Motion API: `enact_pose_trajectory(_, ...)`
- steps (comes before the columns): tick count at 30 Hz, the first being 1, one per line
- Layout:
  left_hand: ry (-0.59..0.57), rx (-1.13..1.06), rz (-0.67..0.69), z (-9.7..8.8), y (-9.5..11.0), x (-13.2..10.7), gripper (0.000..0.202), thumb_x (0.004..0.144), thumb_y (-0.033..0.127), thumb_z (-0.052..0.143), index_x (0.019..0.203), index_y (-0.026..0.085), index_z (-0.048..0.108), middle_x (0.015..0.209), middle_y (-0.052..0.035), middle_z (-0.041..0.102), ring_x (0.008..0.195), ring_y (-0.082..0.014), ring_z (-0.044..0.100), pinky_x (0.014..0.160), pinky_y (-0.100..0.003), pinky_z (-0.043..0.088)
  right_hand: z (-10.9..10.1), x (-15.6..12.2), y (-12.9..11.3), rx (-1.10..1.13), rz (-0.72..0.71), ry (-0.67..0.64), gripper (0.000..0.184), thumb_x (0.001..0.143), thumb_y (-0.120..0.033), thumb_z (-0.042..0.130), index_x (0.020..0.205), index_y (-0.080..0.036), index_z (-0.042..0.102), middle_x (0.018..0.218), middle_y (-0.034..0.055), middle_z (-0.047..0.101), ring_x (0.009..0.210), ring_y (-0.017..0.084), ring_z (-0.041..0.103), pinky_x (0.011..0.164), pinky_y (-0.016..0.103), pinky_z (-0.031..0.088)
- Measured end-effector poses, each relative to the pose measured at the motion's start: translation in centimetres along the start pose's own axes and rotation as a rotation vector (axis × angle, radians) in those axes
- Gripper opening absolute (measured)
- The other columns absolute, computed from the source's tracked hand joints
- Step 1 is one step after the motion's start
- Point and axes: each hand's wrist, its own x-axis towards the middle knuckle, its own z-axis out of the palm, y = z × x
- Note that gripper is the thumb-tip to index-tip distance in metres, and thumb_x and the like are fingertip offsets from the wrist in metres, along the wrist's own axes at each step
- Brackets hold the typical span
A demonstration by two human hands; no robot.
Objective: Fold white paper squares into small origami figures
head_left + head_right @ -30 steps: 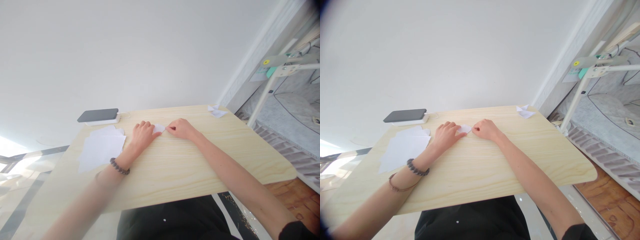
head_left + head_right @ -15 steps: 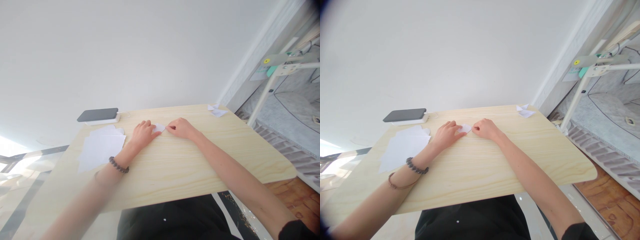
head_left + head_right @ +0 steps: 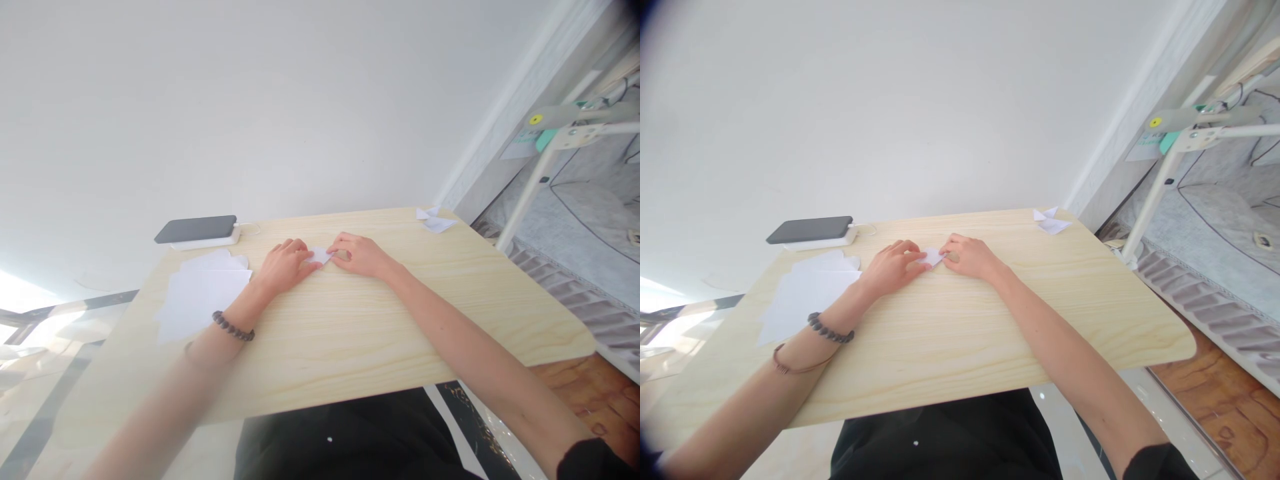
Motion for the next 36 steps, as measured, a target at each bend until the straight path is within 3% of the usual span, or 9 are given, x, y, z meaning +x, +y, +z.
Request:
enact_pose_trajectory(3, -0.005, 0.009, 0.001, -0.07, 0.05, 0.01, 0.041, 0.086, 0.047, 0.032, 0.098, 0.022, 0.062, 0.097, -0.0062, 0.056, 0.089, -0.0195, 0.050, 0.075, -0.032, 0.040, 0.14, -0.08, 0.09, 0.001, -0.019, 0.007, 0.022, 0.077, -0.030, 0.050, 0.092, -0.025, 0.065, 0.102, 0.0001, 0.057, 0.059, 0.007, 0.049, 0.062, 0.023, 0.037)
enact_pose_trajectory(12, 0.008, 0.021, 0.002, 0.02, -0.06, -0.01, 0.042, 0.083, 0.051, 0.036, 0.099, 0.023, 0.062, 0.096, -0.0059, 0.057, 0.088, -0.0199, 0.051, 0.073, -0.032, 0.041, 0.19, 0.01, 0.28, 0.045, -0.050, -0.012, 0.023, 0.083, -0.030, 0.045, 0.089, -0.024, 0.067, 0.093, 0.0009, 0.059, 0.065, 0.009, 0.051, 0.063, 0.023, 0.037)
enact_pose_trajectory(23, -0.012, 0.036, 0.020, 0.20, -0.48, 0.28, 0.030, 0.087, 0.033, 0.035, 0.094, 0.021, 0.062, 0.091, -0.0059, 0.059, 0.085, -0.0184, 0.051, 0.068, -0.029, 0.041, 0.58, 0.09, 0.49, 0.060, -0.029, 0.022, 0.024, 0.085, -0.029, 0.041, 0.088, -0.021, 0.064, 0.092, 0.0026, 0.060, 0.070, 0.011, 0.053, 0.065, 0.024, 0.038)
enact_pose_trajectory(31, 0.065, -0.113, -0.089, 0.55, -0.40, 0.13, 0.027, 0.087, 0.033, 0.034, 0.095, 0.022, 0.058, 0.095, -0.0037, 0.058, 0.084, -0.0164, 0.054, 0.072, -0.028, 0.041, 0.91, 0.13, 0.52, 0.161, 0.012, 0.082, 0.021, 0.084, -0.030, 0.042, 0.090, -0.020, 0.060, 0.094, 0.0037, 0.057, 0.067, 0.010, 0.051, 0.064, 0.024, 0.038)
enact_pose_trajectory(36, 0.094, -0.263, -0.198, 0.47, -0.13, 0.13, 0.032, 0.086, 0.039, 0.033, 0.104, 0.022, 0.054, 0.092, -0.0039, 0.060, 0.072, -0.0144, 0.056, 0.067, -0.027, 0.041, 0.88, 0.37, 0.25, 0.223, 0.029, 0.141, 0.024, 0.087, -0.030, 0.035, 0.091, -0.020, 0.057, 0.085, 0.0032, 0.058, 0.069, 0.012, 0.050, 0.066, 0.024, 0.038)
